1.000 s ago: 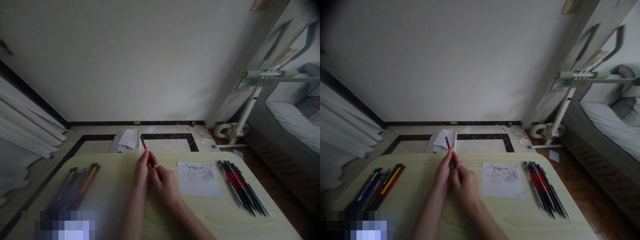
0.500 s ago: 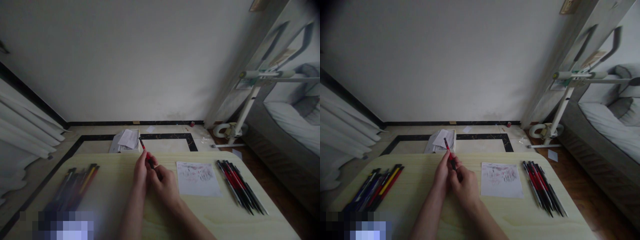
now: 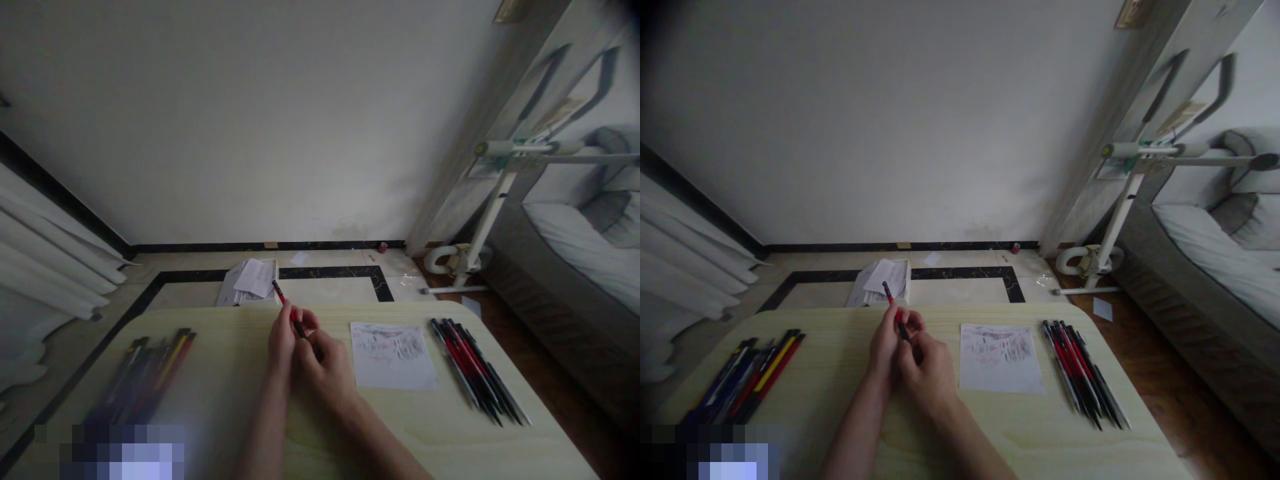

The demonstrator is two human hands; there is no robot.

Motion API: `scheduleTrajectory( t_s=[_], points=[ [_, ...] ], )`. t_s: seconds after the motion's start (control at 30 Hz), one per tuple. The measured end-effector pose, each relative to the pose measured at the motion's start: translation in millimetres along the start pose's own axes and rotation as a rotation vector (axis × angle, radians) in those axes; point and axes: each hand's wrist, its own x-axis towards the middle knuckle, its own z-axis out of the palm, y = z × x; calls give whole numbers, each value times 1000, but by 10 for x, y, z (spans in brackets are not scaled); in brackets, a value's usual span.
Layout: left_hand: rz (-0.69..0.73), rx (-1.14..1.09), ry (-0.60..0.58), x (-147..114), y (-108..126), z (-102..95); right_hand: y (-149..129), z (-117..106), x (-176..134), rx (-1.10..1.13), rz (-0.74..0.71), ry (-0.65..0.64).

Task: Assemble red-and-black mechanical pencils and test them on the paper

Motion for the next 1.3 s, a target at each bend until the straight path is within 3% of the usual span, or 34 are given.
scheduleTrajectory(
  t_s=[0.37, 0.57, 0.8, 1.07, 1.3],
  points=[
    [88, 98, -6, -26, -13, 2, -17, -32, -2, -16, -31, -35],
    [135, 238, 93, -44, -19, -4, -7, -31, -2, 30, -58, -23],
    [163, 391, 112, -65, -11, -7, 9, -20, 7, 40, -47, 2],
    [171, 414, 204, -90, 41, 32, 3, -22, 8, 36, -39, 0],
    [143, 402, 149, -71, 15, 4, -10, -33, 9, 30, -33, -5]
  ],
)
